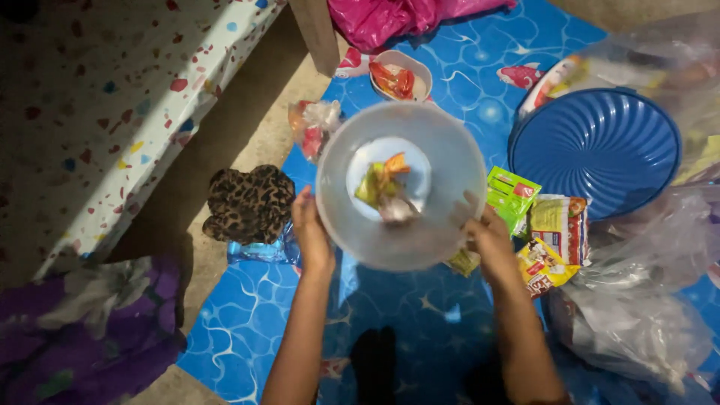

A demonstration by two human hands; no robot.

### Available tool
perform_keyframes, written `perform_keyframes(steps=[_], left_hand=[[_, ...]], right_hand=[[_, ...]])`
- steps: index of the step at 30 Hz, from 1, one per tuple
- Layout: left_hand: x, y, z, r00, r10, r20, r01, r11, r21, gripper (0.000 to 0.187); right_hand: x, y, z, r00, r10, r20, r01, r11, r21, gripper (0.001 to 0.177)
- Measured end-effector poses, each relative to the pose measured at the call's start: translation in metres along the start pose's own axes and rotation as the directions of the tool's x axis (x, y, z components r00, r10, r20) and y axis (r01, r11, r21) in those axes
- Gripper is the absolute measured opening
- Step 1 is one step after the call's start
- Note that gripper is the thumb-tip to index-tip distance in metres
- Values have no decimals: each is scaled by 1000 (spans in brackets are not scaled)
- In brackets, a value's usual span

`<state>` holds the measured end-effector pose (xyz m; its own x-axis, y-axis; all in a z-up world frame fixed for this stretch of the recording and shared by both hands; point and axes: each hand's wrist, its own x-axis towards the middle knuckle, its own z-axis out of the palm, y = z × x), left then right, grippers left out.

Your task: The person sits on a blue mat on the floor and sorts various packaged food items from a clear plastic container into smaller plastic bags. They handle multiple snack packets and other grocery items, placing them into bags and occasionally adjusting the container.

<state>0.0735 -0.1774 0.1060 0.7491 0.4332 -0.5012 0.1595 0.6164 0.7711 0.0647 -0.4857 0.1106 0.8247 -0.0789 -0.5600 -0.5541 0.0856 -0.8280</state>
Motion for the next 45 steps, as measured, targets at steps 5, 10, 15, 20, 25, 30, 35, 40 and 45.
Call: perform_keyframes(steps=[5,10,15,20,25,30,35,40,45], left_hand=[[-7,3,3,936,238,260,-327,860,392,33],[-12,-5,8,956,187,225,-281,803,526,28],[8,0,2,919,244,309,-375,779,502,27],[26,-1,5,912,220,345,-374,792,483,28],[23,-9,10,900,269,342,-413,774,480,30],[29,-11,8,926,257,276,-370,761,533,30],[26,-8,10,944,242,226,-327,778,536,26],[21,-10,12,910,335,246,-412,803,432,19],[11,-6,12,909,329,255,-408,823,395,17]], right_hand=[[13,-38,-18,985,-167,34,169,927,-335,55],[-3,-77,9,488,-862,138,610,223,-761,49],[20,-79,51,810,-512,286,574,591,-566,27],[114,-22,92,727,-181,662,447,857,-257,23],[228,91,123,571,-283,771,781,476,-404,20],[235,100,137,708,-110,697,704,178,-687,19],[176,42,146,809,33,586,587,-17,-809,27],[111,7,153,815,222,535,577,-399,-713,113],[100,30,151,810,312,495,577,-570,-585,98]])
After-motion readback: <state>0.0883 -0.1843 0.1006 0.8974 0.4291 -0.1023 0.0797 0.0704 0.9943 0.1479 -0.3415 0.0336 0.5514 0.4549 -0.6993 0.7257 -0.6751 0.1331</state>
